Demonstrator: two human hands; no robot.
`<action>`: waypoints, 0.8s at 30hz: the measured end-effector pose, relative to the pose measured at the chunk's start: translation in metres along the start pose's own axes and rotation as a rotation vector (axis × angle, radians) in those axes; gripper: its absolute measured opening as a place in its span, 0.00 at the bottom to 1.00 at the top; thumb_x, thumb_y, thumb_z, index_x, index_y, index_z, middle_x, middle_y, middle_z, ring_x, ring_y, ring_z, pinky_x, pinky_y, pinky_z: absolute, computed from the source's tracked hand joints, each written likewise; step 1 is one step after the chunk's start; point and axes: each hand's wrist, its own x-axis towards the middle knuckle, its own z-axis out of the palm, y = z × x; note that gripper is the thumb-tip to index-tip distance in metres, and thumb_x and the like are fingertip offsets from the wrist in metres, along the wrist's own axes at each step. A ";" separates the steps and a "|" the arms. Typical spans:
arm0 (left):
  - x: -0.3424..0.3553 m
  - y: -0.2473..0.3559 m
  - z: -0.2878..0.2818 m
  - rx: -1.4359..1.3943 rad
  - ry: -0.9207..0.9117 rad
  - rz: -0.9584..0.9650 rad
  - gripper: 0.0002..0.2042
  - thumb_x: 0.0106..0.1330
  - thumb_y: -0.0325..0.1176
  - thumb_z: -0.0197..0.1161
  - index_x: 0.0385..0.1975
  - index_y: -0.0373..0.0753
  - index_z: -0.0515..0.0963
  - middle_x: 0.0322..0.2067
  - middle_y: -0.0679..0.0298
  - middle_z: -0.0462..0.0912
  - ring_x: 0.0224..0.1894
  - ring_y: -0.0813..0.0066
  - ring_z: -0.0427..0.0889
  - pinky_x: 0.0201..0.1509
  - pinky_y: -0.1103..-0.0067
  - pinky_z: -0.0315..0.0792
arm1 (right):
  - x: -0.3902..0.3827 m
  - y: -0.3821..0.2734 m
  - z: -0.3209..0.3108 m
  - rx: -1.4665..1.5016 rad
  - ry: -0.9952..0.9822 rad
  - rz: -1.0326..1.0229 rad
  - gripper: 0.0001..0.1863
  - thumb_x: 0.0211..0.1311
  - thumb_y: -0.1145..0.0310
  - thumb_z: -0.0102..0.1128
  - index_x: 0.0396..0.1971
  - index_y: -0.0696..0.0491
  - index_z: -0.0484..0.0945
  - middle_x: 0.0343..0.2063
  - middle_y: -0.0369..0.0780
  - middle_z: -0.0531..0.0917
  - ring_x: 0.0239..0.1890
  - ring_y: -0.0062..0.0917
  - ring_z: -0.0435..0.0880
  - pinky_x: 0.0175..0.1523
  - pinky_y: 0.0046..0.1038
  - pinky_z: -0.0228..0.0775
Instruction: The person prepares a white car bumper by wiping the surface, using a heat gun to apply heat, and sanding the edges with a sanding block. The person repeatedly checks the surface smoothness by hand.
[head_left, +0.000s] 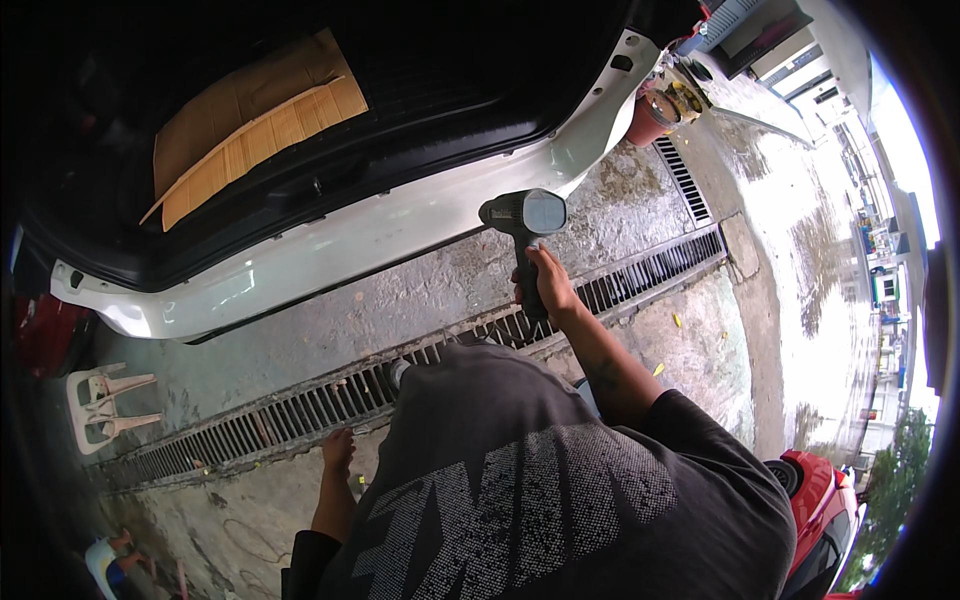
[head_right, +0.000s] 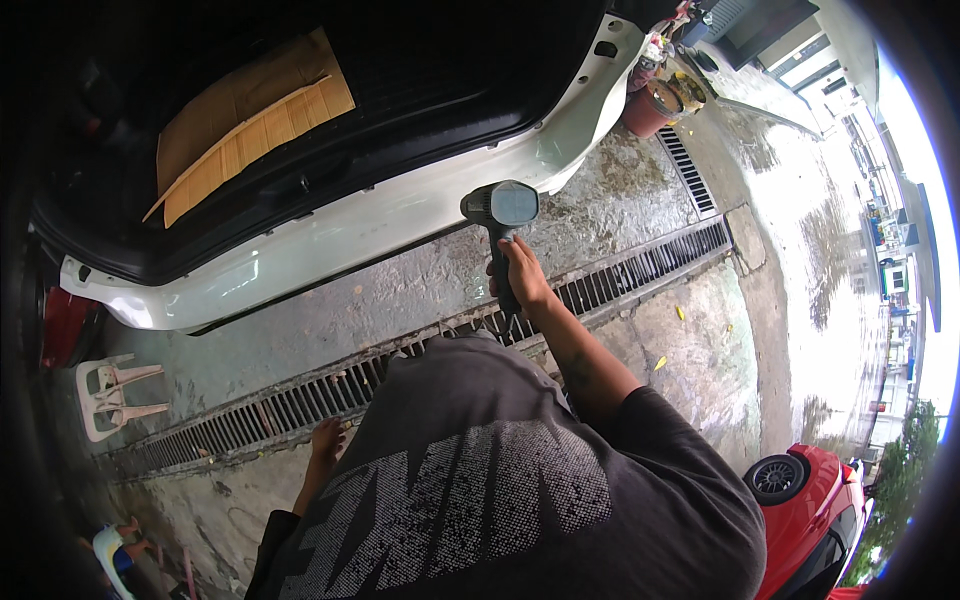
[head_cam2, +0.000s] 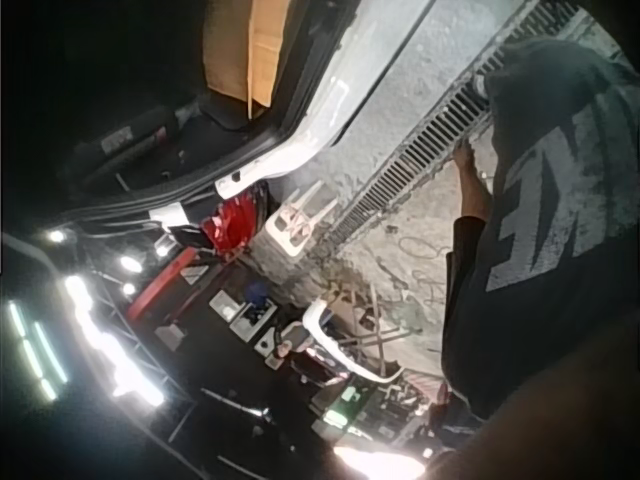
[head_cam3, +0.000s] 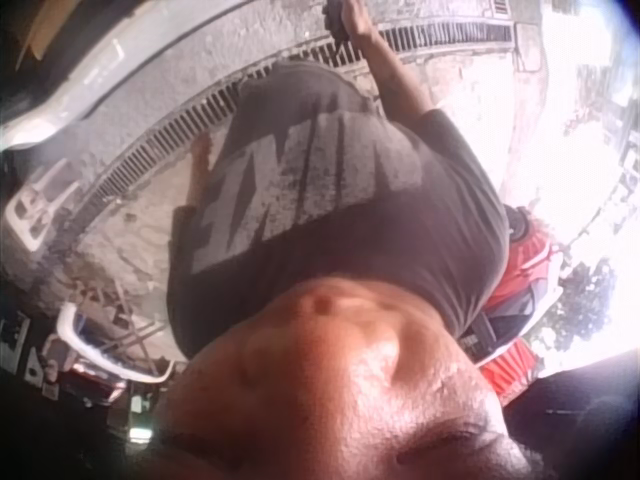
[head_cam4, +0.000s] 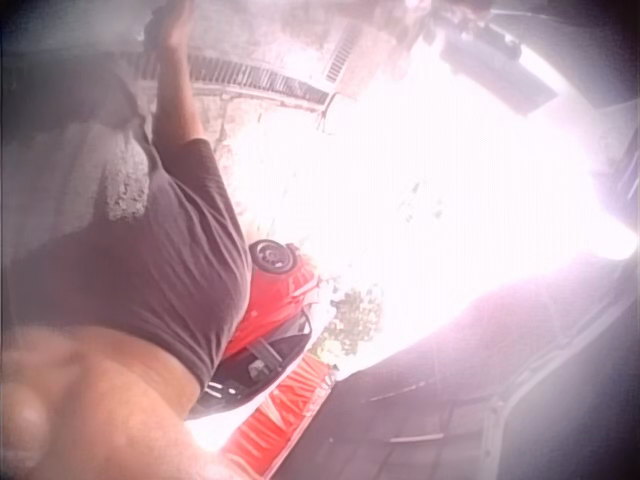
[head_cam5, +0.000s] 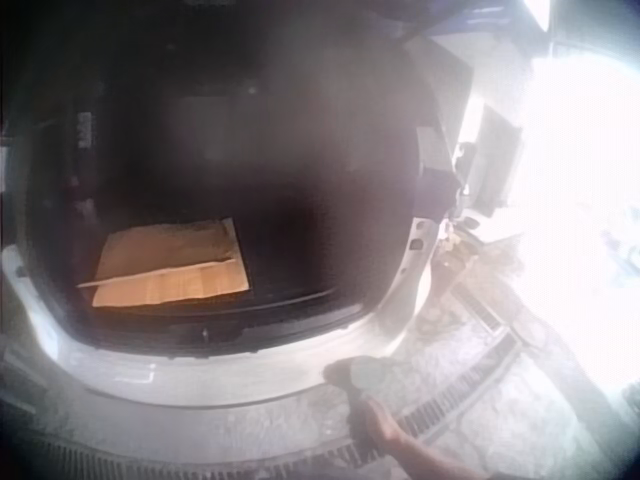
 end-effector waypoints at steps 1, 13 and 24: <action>0.002 -0.003 -0.002 -0.021 -0.008 0.005 0.16 0.74 0.42 0.68 0.54 0.41 0.85 0.30 0.69 0.82 0.25 0.76 0.80 0.24 0.77 0.67 | -0.001 0.000 0.000 0.004 0.008 -0.002 0.16 0.82 0.53 0.53 0.54 0.49 0.72 0.28 0.42 0.81 0.21 0.28 0.80 0.27 0.32 0.74; 0.008 -0.013 -0.011 -0.013 -0.055 0.020 0.15 0.74 0.42 0.68 0.53 0.41 0.85 0.30 0.69 0.82 0.25 0.76 0.79 0.23 0.77 0.67 | -0.001 -0.011 -0.035 0.037 0.136 -0.053 0.16 0.82 0.51 0.52 0.49 0.49 0.71 0.28 0.42 0.82 0.20 0.28 0.80 0.25 0.32 0.73; -0.010 0.006 0.002 -0.003 0.029 0.000 0.15 0.75 0.41 0.65 0.55 0.41 0.85 0.32 0.67 0.83 0.26 0.76 0.79 0.25 0.77 0.67 | 0.014 -0.017 -0.063 0.068 0.139 -0.108 0.14 0.83 0.53 0.50 0.46 0.49 0.71 0.29 0.44 0.83 0.20 0.32 0.83 0.27 0.34 0.77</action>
